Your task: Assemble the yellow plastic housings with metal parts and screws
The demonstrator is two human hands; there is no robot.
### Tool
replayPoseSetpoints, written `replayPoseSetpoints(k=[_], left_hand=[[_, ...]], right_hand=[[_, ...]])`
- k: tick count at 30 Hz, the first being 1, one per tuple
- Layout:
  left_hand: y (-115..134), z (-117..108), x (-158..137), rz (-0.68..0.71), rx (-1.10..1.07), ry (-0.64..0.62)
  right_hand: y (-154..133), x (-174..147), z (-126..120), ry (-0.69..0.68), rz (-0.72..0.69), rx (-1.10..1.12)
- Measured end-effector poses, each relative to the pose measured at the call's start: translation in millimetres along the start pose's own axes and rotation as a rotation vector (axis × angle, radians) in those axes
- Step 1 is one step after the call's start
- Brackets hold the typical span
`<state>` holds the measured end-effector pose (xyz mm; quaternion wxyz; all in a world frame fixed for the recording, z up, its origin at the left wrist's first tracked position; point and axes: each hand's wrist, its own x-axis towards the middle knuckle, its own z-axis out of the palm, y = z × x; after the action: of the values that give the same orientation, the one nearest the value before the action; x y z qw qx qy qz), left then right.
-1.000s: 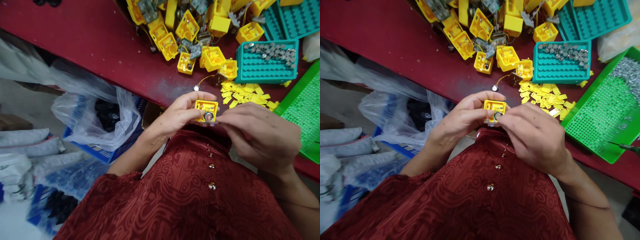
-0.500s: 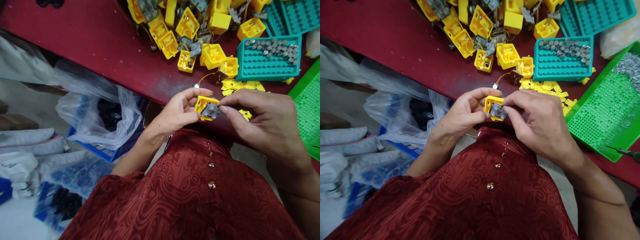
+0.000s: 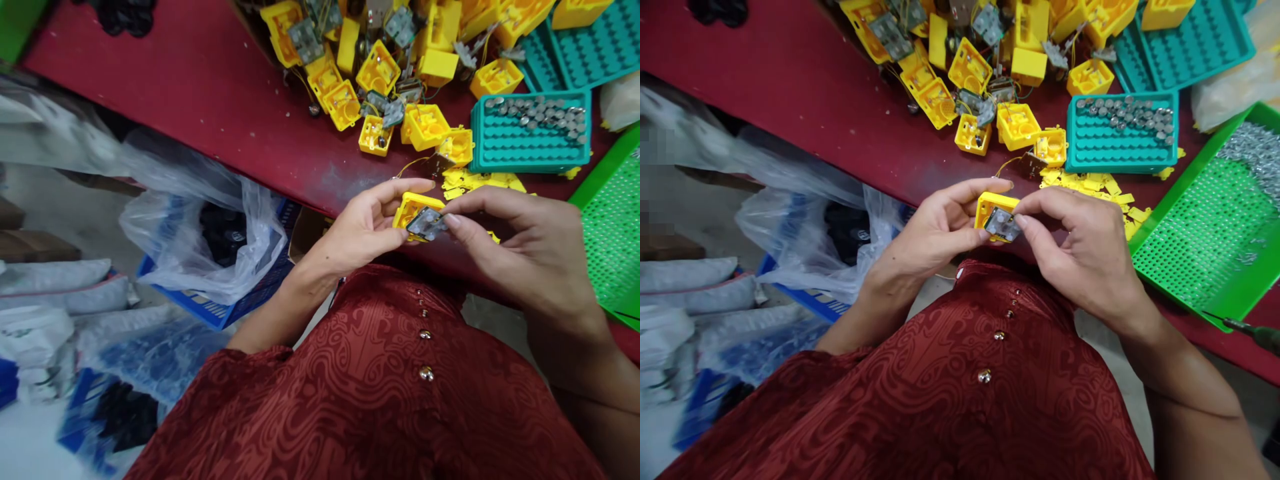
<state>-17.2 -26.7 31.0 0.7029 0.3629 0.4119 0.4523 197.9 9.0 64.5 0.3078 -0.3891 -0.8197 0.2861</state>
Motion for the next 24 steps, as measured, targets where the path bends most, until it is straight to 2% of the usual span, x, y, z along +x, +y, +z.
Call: replayPoseSetpoints(k=[4,14,24], left_hand=[[-0.8,-0.5,0.1,-0.01,-0.034,-0.026],[2.5,6.2,0.6,-0.057,-0.079,0.009],[0.9,7.5,4.8,-0.032,-0.061,-0.014]], right_hand=[[-1.1,-0.8,0.6,0.011,0.025,0.032],[-6.8,-6.3,0.1,0.068,0.095,0.078],[-8.4,-8.9,0.0,0.068,0.134,0.124]])
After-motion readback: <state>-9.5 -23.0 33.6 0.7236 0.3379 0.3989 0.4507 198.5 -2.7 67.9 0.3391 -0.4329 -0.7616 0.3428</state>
